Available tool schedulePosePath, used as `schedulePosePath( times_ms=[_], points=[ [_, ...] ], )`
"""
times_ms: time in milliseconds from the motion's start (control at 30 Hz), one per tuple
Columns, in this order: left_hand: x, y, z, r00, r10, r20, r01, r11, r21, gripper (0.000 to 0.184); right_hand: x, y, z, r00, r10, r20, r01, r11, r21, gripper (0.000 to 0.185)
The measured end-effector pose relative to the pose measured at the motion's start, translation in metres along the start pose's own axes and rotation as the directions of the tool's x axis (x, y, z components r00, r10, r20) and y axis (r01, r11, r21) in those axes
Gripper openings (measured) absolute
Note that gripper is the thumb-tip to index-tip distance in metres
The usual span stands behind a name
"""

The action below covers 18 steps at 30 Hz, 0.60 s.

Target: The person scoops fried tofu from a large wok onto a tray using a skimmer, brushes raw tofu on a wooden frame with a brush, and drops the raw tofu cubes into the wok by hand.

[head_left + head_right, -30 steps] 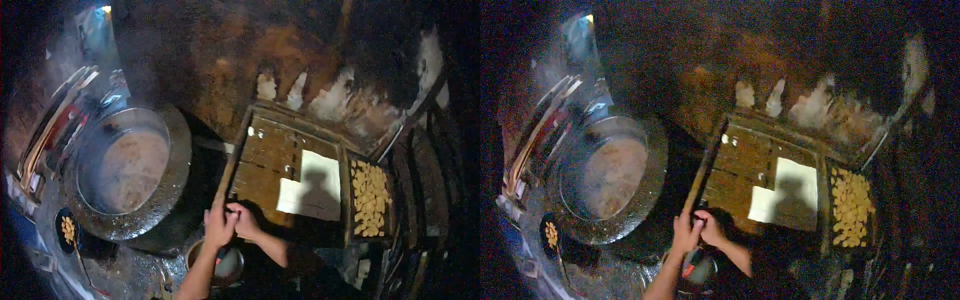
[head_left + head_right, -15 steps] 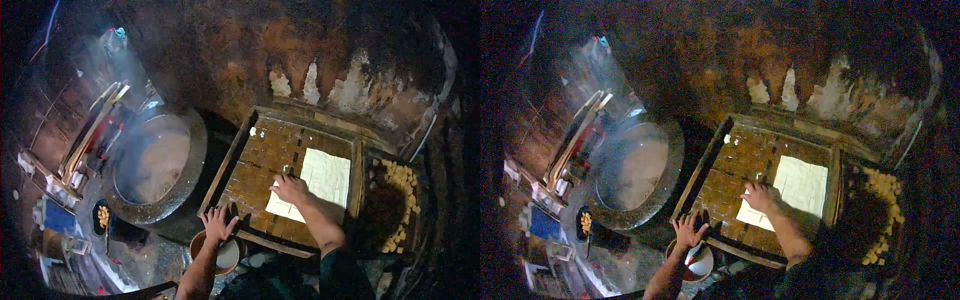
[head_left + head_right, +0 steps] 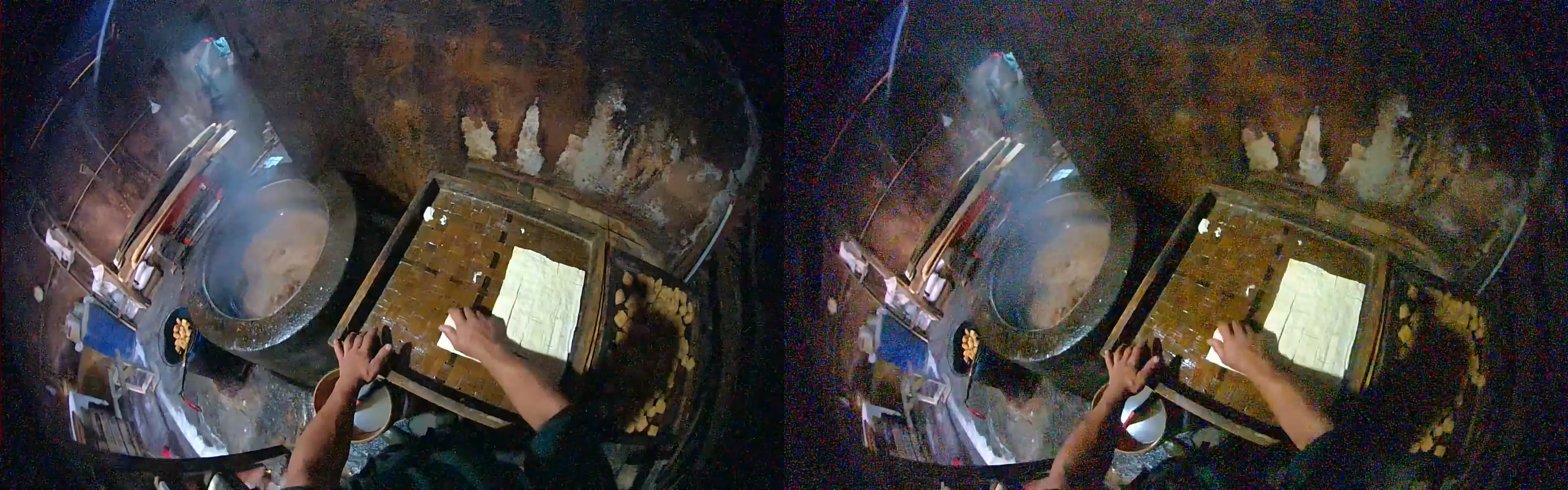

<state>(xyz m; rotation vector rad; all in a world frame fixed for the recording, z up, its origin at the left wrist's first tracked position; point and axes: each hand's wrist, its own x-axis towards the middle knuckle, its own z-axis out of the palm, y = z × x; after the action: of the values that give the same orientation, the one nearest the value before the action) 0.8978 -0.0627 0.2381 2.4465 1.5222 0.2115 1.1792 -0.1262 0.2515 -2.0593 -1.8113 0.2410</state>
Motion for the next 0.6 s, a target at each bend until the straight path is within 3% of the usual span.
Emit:
schedulePosePath(
  times_ms=[33, 100, 133, 167, 233, 267, 300, 367, 467, 500, 567, 600],
  points=[
    [0.002, -0.001, 0.003, 1.000, -0.010, -0.010, 0.010, 1.000, 0.005, 0.072, 0.002, 0.001, -0.002, 1.000, 0.001, 0.002, -0.001, 1.000, 0.001, 0.043],
    [0.005, 0.000, 0.005, 1.000, -0.012, -0.014, 0.012, 1.000, 0.013, 0.072, 0.013, 0.006, -0.009, 0.994, 0.083, -0.077, -0.053, 0.942, 0.333, 0.046],
    [0.005, -0.001, 0.004, 1.000, -0.016, -0.009, 0.016, 1.000, 0.003, 0.072, 0.015, 0.006, -0.024, 0.991, 0.104, 0.081, -0.131, 0.832, 0.539, 0.051],
    [0.005, -0.001, 0.003, 1.000, -0.020, -0.002, 0.020, 1.000, -0.008, 0.072, 0.011, 0.001, -0.030, 0.991, 0.110, 0.082, -0.137, 0.831, 0.539, 0.051],
    [0.004, -0.003, 0.006, 0.999, 0.023, -0.041, -0.023, 1.000, -0.009, 0.071, 0.003, -0.007, -0.037, 0.929, 0.151, 0.337, -0.323, 0.774, 0.544, 0.056],
    [0.004, -0.002, 0.007, 0.999, -0.002, -0.037, 0.002, 1.000, -0.007, 0.071, -0.005, 0.004, -0.003, 0.947, 0.037, 0.318, -0.139, 0.943, 0.302, 0.059],
    [0.004, 0.001, 0.006, 0.999, -0.027, -0.035, 0.027, 1.000, -0.007, 0.071, -0.018, -0.004, 0.005, 0.952, 0.030, 0.303, -0.035, 0.999, 0.012, 0.062],
    [0.008, 0.008, -0.001, 0.999, -0.033, 0.018, 0.034, 0.998, -0.049, 0.070, -0.031, -0.027, 0.005, 0.917, 0.155, 0.366, -0.192, 0.979, 0.065, 0.064],
    [0.001, -0.013, 0.046, 1.000, 0.000, 0.011, 0.000, 1.000, -0.027, 0.068, -0.059, -0.030, 0.019, 0.980, -0.113, 0.166, 0.131, 0.986, -0.106, 0.066],
    [0.001, 0.038, 0.003, 0.996, -0.084, 0.014, 0.084, 0.955, -0.285, 0.067, -0.058, -0.032, 0.002, 0.958, -0.176, 0.225, 0.210, 0.968, -0.139, 0.064],
    [-0.002, 0.055, 0.014, 0.992, -0.114, 0.052, 0.126, 0.881, -0.455, 0.066, -0.045, -0.032, -0.006, 0.951, -0.051, 0.305, 0.046, 0.999, 0.024, 0.062],
    [0.000, 0.084, -0.005, 0.976, -0.128, 0.176, 0.217, 0.642, -0.736, 0.064, -0.036, -0.025, 0.008, 0.972, 0.015, 0.233, -0.107, 0.915, 0.389, 0.057]
  ],
)
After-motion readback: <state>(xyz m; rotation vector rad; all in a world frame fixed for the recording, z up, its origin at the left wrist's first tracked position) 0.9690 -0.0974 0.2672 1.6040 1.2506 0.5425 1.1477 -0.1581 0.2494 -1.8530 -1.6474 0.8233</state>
